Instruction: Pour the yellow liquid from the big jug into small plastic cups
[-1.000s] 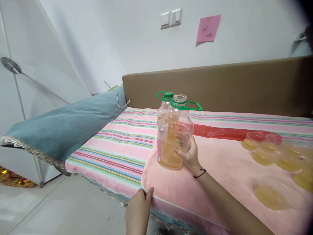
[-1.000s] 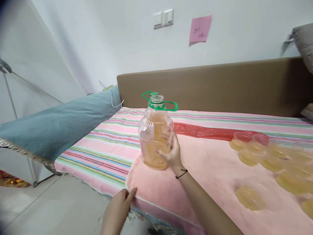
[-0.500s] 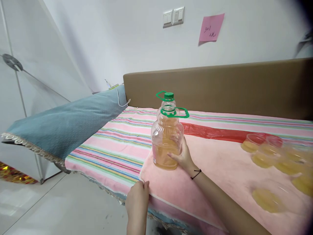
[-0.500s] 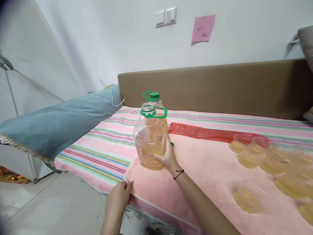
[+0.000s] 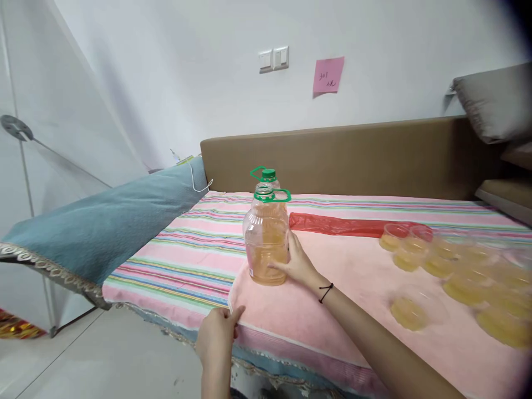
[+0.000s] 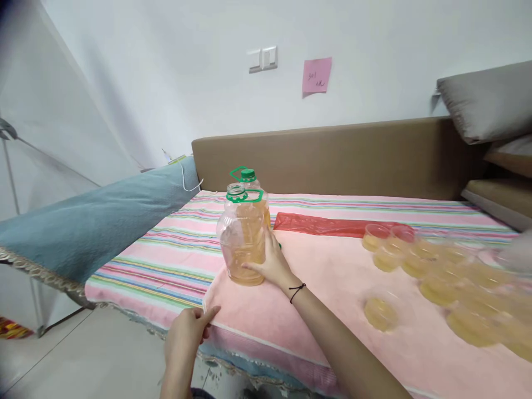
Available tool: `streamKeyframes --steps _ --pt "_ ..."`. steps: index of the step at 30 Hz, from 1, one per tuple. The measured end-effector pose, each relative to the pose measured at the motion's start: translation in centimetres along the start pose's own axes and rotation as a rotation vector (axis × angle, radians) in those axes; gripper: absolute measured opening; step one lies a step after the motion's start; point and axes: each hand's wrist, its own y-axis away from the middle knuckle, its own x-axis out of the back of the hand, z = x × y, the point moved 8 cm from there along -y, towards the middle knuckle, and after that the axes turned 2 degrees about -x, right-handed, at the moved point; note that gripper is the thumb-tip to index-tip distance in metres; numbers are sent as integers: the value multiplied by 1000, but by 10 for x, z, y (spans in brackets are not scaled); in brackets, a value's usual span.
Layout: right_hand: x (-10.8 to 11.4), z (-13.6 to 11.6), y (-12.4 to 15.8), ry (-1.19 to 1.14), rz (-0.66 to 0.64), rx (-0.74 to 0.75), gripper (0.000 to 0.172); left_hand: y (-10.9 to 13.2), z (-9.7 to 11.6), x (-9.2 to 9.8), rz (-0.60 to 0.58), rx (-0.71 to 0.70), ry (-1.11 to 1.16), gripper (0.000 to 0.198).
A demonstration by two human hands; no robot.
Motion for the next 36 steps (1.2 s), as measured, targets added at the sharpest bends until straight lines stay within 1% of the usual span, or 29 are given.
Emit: streamKeyframes --steps 2,3,5,8,11,13,15,19,21,23,25,27,28,30,31,33,35,36 --pt "6 -7 10 39 -35 -26 122 -4 -2 -1 14 -31 20 49" --pt "12 -12 18 55 -48 -37 124 -7 -1 -3 20 -58 30 47" --pt "28 -22 35 90 -73 -61 121 -11 3 -5 42 -120 10 39" --pt "64 -36 65 148 -102 -116 114 -13 11 -2 136 -166 -72 29" --pt "110 -46 98 186 -86 -136 108 -10 17 6 219 -164 -98 23" --pt "143 -49 119 208 -52 -142 104 -8 19 9 241 -149 -88 20" --pt "176 -50 139 230 1 -151 99 -8 17 10 238 -123 -46 20" --pt "240 -44 172 235 194 -176 87 -11 14 4 170 -68 34 23" --pt "266 -35 186 217 284 -213 80 -9 12 6 177 -24 34 23" --pt "282 -22 197 192 339 -252 74 -1 11 13 265 33 15 35" --pt "290 -6 206 161 358 -288 69 14 18 21 398 51 -24 49" --pt "290 11 213 118 359 -326 64 34 40 18 502 -40 -37 51" --pt "289 20 215 83 359 -347 61 45 56 11 521 -127 -4 48" --pt "286 35 220 0 376 -390 54 71 97 -13 526 -361 165 42" --pt "285 41 221 -38 388 -410 51 83 120 -31 471 -479 270 40" --pt "285 49 224 -91 412 -443 45 107 166 -72 301 -665 457 36" --pt "285 51 224 -105 414 -469 41 129 210 -109 158 -856 564 34" --pt "286 50 225 -109 408 -481 38 137 229 -127 88 -913 575 40"
